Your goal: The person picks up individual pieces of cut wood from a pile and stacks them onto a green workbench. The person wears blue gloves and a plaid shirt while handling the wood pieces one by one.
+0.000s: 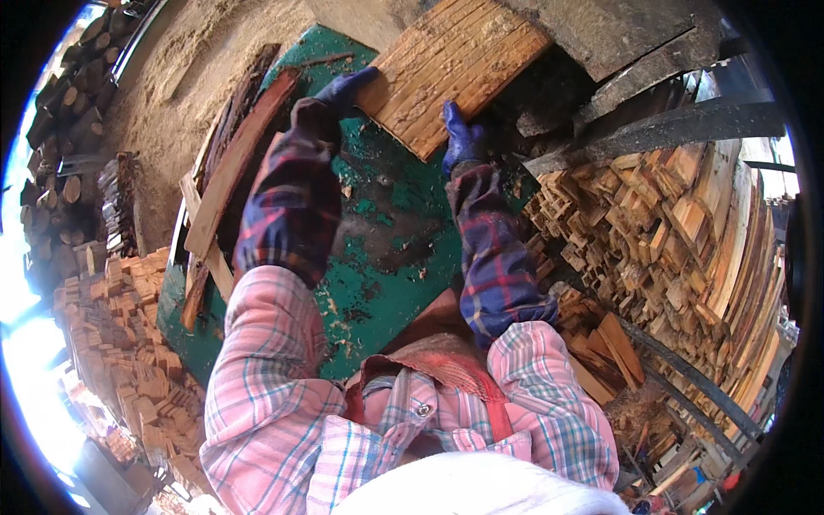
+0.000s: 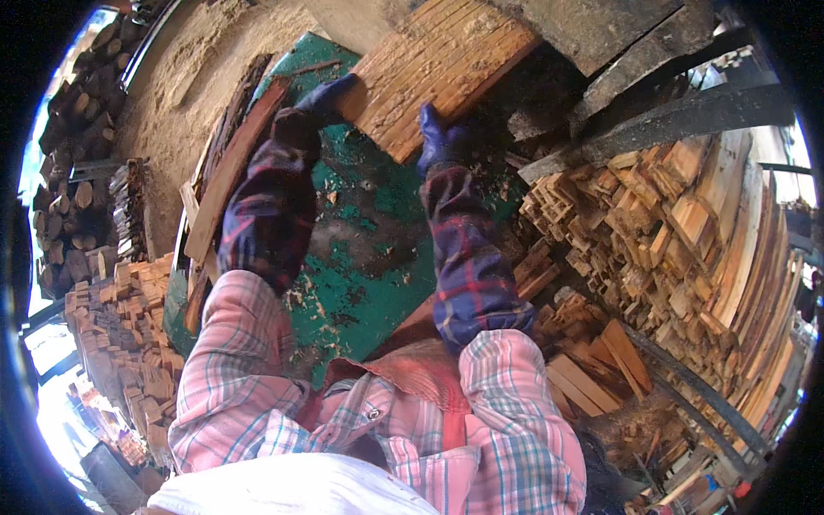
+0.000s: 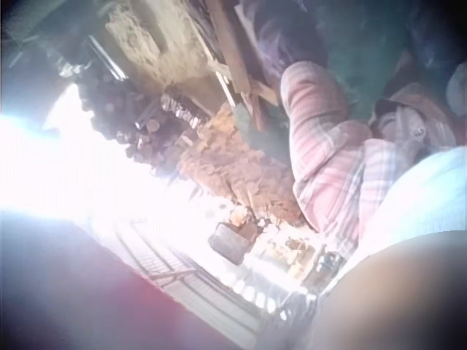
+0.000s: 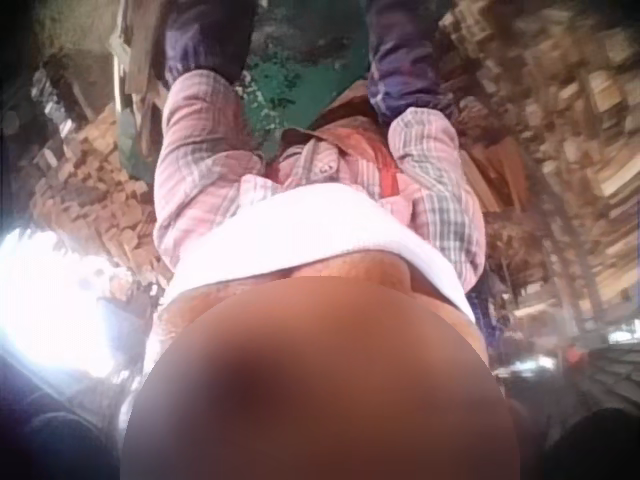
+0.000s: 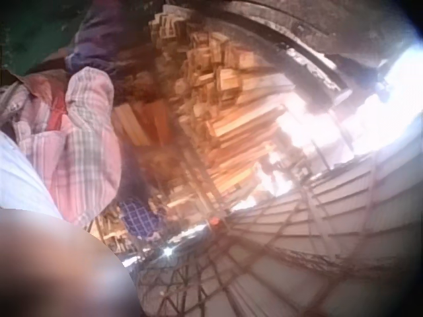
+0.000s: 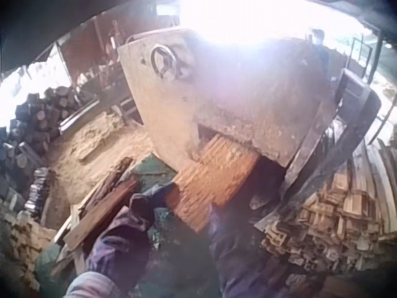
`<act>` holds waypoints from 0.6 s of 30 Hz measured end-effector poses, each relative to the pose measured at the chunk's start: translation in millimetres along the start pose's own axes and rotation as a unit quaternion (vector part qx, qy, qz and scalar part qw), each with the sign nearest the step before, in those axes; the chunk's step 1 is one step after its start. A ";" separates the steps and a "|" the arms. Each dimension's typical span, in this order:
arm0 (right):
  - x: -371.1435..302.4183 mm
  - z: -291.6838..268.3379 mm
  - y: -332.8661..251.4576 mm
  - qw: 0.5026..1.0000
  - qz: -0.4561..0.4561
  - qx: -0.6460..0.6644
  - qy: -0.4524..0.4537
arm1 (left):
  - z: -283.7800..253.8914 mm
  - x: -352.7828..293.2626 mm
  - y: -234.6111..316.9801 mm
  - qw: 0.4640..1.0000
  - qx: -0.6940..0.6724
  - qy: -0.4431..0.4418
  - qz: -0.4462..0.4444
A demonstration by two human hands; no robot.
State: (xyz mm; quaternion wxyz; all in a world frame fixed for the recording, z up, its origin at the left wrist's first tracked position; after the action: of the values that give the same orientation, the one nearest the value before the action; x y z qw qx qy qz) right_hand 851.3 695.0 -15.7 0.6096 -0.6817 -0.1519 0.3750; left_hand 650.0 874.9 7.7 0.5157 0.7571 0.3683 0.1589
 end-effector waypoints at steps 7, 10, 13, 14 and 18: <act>-88.0 -22.4 -4.0 0.975 0.118 0.188 -0.025 | -23.6 -141.2 -3.9 0.977 -0.127 -0.049 -0.165; -155.5 -59.9 33.0 0.931 0.181 0.281 -0.143 | -5.5 -251.4 9.7 0.931 -0.278 0.001 -0.237; -244.5 -80.9 78.6 0.907 0.229 0.291 -0.199 | 16.1 -382.3 -2.4 0.948 -0.224 -0.026 -0.224; -284.4 -86.9 81.8 0.892 0.294 0.283 -0.193 | 35.1 -428.9 -10.8 0.950 -0.188 0.013 -0.247; -409.0 -125.0 158.1 0.896 0.298 0.260 -0.203 | 129.5 -544.5 22.5 0.944 -0.188 0.091 -0.256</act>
State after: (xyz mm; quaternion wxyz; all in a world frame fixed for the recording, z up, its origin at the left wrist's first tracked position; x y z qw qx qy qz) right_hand 623.7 300.4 -34.9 0.5808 -0.4211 0.0413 0.6954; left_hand 369.9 391.6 49.7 0.6364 0.5087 0.5584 0.1564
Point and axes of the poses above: each hand's wrist, its own x-axis towards the middle knuckle, its own z-axis out of the palm, y = z × x, the point moved 3 cm from there along x, towards the middle knuckle, and after that the axes turned 5 degrees about x, right-handed, at the moved point
